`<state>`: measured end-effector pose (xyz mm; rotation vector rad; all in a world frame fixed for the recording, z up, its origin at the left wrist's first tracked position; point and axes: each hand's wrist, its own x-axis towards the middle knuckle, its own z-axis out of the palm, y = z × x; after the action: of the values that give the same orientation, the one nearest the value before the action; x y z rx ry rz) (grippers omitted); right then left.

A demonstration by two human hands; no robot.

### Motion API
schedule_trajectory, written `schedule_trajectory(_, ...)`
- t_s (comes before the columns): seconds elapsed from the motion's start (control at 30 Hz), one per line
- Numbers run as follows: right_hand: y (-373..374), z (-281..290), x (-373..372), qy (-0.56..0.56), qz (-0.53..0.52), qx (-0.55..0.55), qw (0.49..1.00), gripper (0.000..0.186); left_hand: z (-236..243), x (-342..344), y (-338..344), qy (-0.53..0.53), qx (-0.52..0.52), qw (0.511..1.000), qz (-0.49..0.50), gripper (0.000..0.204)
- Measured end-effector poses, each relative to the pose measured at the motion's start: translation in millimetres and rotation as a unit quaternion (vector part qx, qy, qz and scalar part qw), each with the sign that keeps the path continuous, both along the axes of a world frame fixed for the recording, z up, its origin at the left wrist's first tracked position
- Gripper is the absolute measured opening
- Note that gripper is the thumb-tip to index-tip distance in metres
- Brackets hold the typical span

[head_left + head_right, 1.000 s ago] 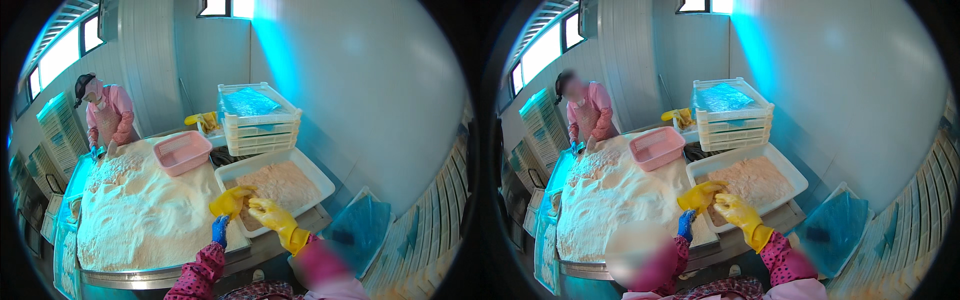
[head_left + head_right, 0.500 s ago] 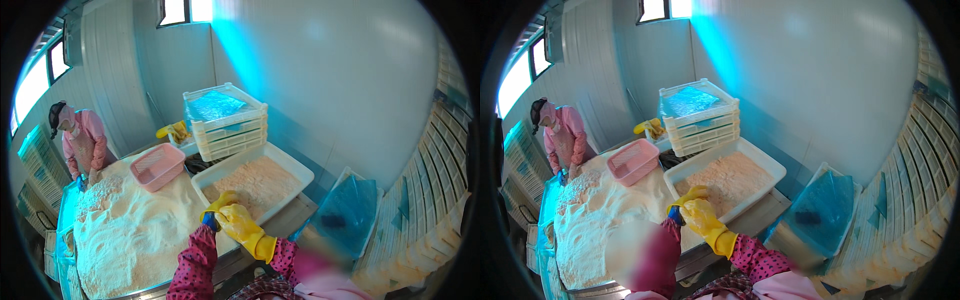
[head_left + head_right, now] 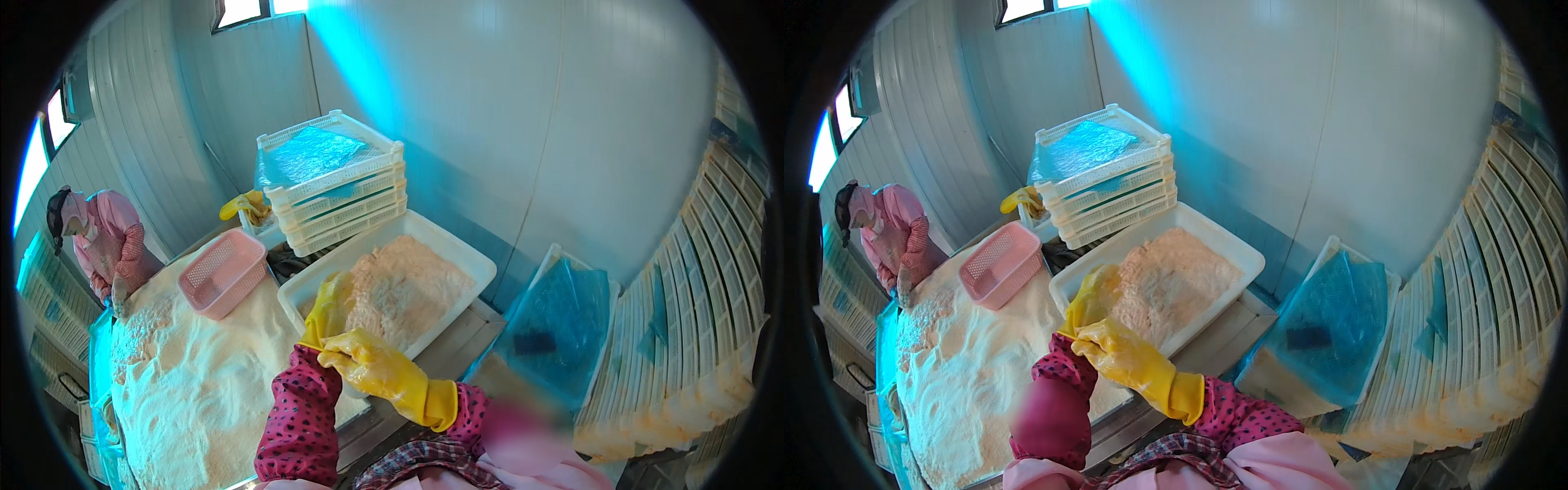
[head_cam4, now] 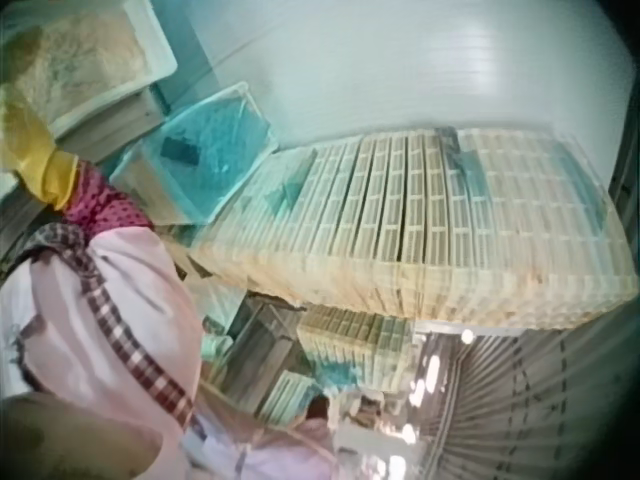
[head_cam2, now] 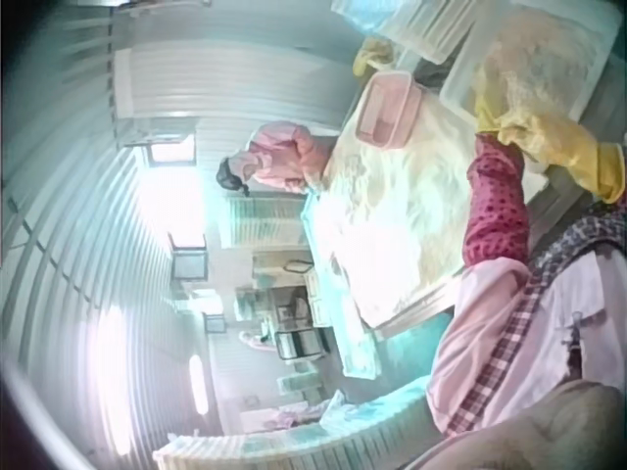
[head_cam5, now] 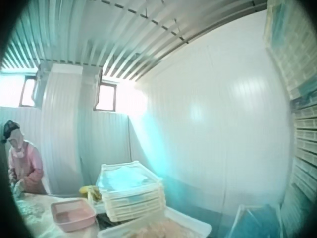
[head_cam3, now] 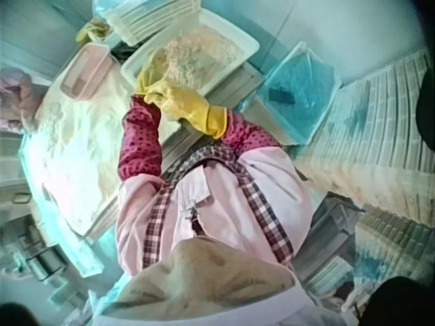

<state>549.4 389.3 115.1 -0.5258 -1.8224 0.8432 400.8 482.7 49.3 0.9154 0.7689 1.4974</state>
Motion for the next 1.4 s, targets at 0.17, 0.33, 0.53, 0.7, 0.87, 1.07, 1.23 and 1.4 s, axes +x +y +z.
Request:
schedule_trajectory(0.17, 42.1, -8.7, 14.2, -0.04, 0.073, 0.002, 0.997, 0.015, 20.6, 10.1, 22.9, 0.059, 0.091, 0.992, -0.063, 0.057)
schedule_trajectory(0.33, 96.0, -25.6, 26.7, -0.057, 0.154, -0.098, 0.982, 0.02, 19.4, 17.0, 44.5, -0.015, 0.051, 0.998, 0.041, 0.084)
schedule_trajectory(0.53, 275.4, -108.4, 182.4, -0.122, 0.128, -0.545, 0.82, 0.042, 14.4, 54.7, 11.3, -0.159, -0.226, 0.961, 0.009, 0.085)
schedule_trajectory(0.7, 318.9, -102.8, 208.9, -0.289, -0.027, -0.548, 0.785, 0.053, -32.4, 77.1, -10.9, -0.306, -0.424, 0.852, 0.001, 0.056)
schedule_trajectory(0.87, 340.5, -140.2, 194.7, -0.253, 0.079, -0.513, 0.817, 0.065, -44.4, 91.2, 4.0, -0.361, -0.351, 0.864, -0.019, 0.033)
schedule_trajectory(1.07, 330.5, -131.0, 171.3, -0.264, 0.051, -0.477, 0.837, 0.066, -42.8, 106.8, 45.3, -0.225, -0.428, 0.871, 0.09, 0.048)
schedule_trajectory(1.23, 337.1, -132.1, 163.9, -0.242, 0.121, -0.613, 0.742, 0.063, -30.7, 91.5, 65.2, -0.066, -0.439, 0.896, 0.026, 0.06)
schedule_trajectory(1.4, 334.5, -153.7, 153.3, -0.244, 0.201, -0.725, 0.613, 0.059, -63.4, 62.0, 87.9, 0.144, -0.378, 0.908, -0.105, 0.062)
